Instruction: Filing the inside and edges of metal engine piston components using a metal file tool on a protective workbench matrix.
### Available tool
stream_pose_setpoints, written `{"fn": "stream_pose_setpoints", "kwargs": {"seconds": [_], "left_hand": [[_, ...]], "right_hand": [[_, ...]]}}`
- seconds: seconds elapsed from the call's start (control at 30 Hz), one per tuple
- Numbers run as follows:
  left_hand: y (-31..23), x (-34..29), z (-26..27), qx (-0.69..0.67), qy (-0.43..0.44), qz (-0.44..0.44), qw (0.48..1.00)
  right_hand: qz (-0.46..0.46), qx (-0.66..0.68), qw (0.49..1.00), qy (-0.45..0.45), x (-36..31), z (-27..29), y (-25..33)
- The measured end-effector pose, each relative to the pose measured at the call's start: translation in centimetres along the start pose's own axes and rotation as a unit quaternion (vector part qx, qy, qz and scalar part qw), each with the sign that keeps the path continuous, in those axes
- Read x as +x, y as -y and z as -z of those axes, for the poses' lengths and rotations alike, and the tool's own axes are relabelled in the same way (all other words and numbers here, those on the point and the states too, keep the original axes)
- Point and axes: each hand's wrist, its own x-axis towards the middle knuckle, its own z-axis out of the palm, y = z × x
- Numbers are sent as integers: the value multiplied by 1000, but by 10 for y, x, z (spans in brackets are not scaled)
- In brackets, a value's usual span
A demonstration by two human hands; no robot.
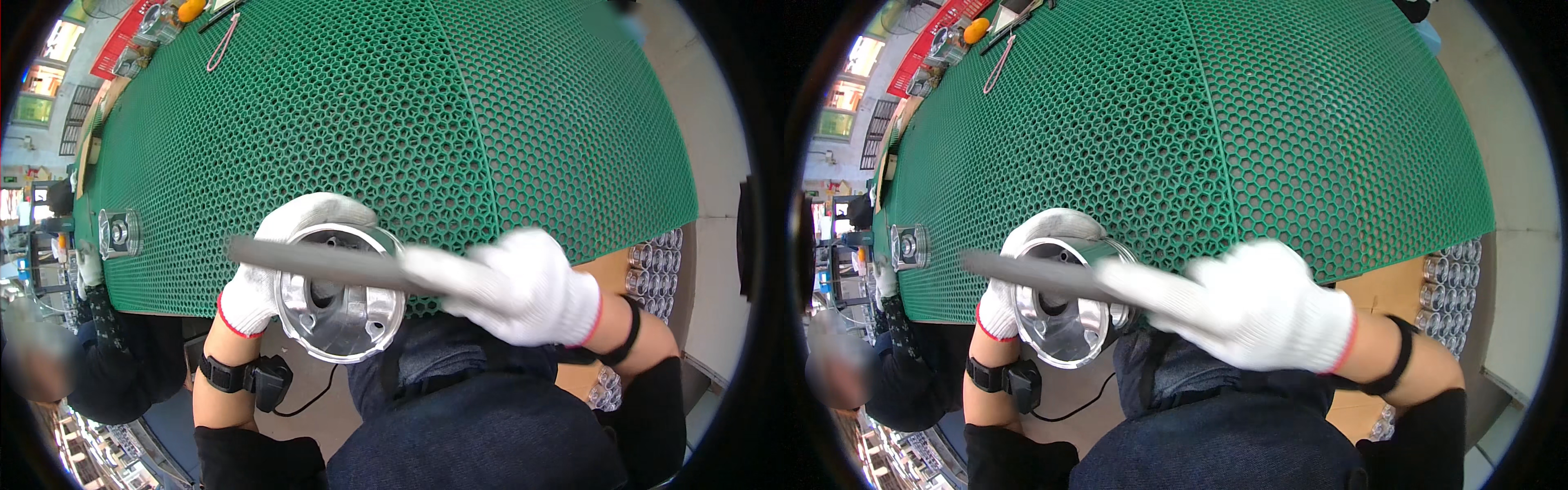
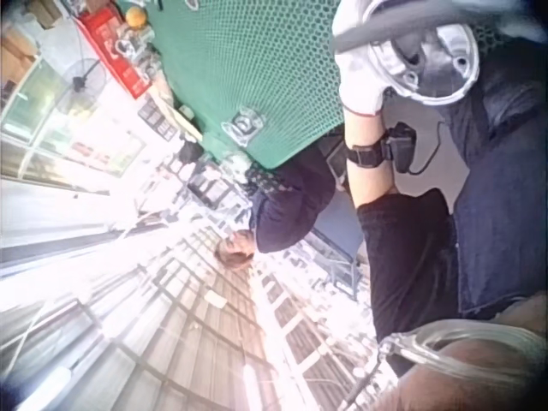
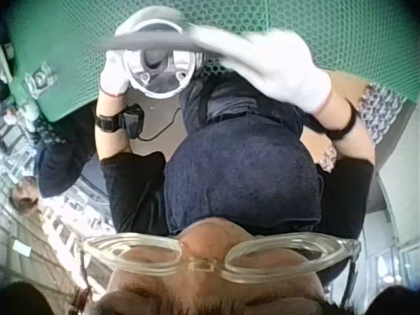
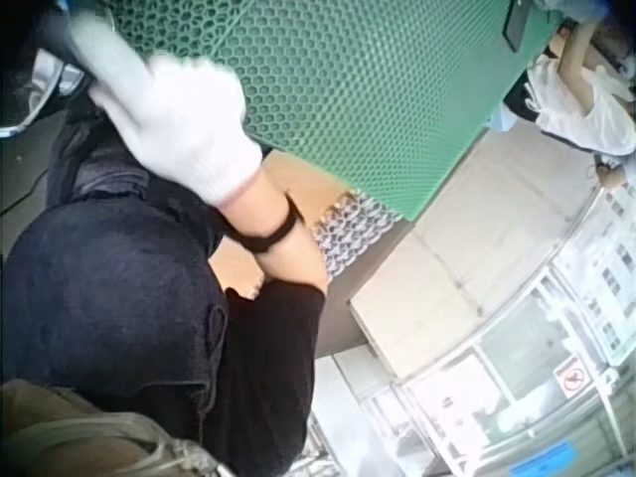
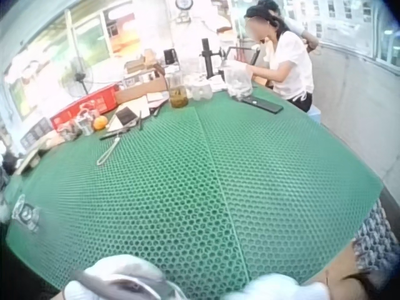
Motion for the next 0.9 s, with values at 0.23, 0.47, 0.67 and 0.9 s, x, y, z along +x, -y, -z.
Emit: {"fn": "stream_pose_setpoints", "kwargs": {"seconds": [0.23,0.47,0.67,0.9], "left_hand": [[-10,-7,2,65,12,33,997],[-3,-10,9,209,1,-30,978],[15,-38,-15,237,-371,-236,866],[21,-39,-38,92,-262,-225,934]], "right_hand": [[-52,30,993,100,-45,28,-1],[-27,27,999,22,41,4,-10],[-116,172,976,-67,-33,13,-27],[-122,158,976,-89,-26,7,-25]]}}
